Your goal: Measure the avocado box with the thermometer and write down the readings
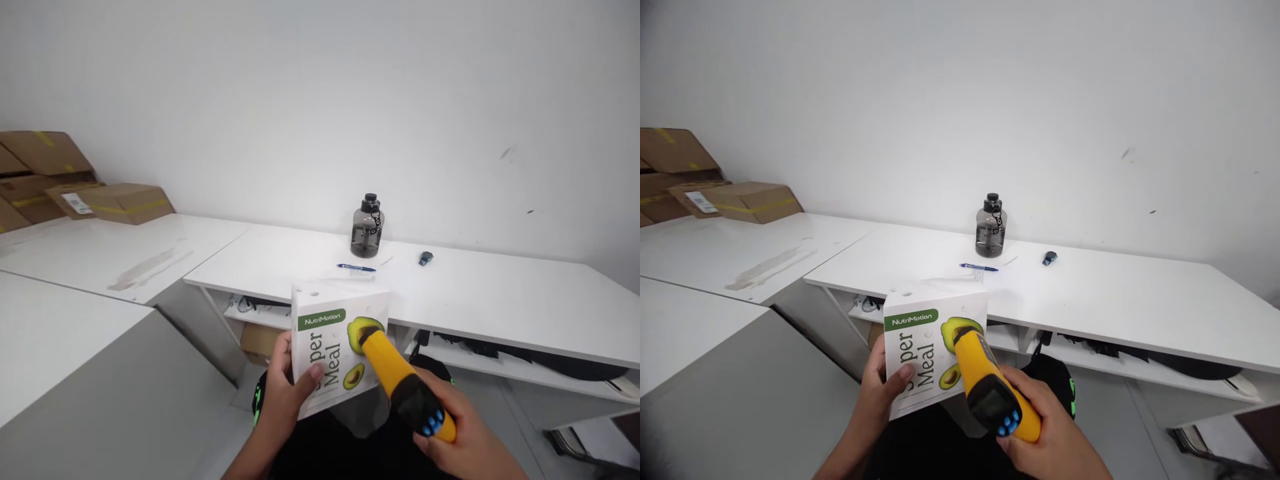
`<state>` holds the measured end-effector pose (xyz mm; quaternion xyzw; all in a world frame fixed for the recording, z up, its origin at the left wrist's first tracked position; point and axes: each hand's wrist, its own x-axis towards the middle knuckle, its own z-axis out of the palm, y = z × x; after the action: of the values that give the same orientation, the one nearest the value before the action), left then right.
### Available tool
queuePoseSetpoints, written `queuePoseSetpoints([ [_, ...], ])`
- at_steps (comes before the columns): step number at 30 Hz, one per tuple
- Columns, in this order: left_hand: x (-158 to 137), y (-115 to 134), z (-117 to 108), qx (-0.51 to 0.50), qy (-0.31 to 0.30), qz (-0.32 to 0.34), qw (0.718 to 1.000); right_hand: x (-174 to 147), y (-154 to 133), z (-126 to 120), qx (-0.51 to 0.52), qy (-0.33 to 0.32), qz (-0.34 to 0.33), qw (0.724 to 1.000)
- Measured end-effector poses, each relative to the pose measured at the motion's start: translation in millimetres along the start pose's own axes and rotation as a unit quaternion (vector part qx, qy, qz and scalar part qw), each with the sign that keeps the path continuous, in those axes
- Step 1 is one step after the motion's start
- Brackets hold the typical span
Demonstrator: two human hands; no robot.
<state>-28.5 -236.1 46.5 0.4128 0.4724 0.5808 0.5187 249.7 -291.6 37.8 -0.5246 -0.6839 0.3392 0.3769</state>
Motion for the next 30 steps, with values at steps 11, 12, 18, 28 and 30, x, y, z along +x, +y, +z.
queuePoseSetpoints([
  [11, -14.4, 1.9, 0.9, 0.019, -0.007, 0.052, 0.998, -8.5, -0.1, -11.0, -0.013, -0.031, 0.017, 0.999],
  [12, -14.7, 2.0, 1.4, 0.017, -0.007, 0.052, 0.998, -9.1, 0.5, -10.7, -0.017, -0.028, 0.021, 0.999],
  [18, -14.8, -3.3, 1.0, 0.032, -0.025, 0.070, 0.997, -10.8, -1.3, -9.5, -0.025, -0.018, 0.025, 0.999],
  [28, -15.3, -4.7, 1.5, 0.042, -0.015, 0.074, 0.996, -15.9, 0.2, 0.9, -0.027, 0.027, 0.009, 0.999],
  [30, -16.0, -5.5, 0.4, 0.047, -0.012, 0.078, 0.996, -15.2, -2.7, 2.4, -0.031, 0.031, 0.014, 0.999],
])
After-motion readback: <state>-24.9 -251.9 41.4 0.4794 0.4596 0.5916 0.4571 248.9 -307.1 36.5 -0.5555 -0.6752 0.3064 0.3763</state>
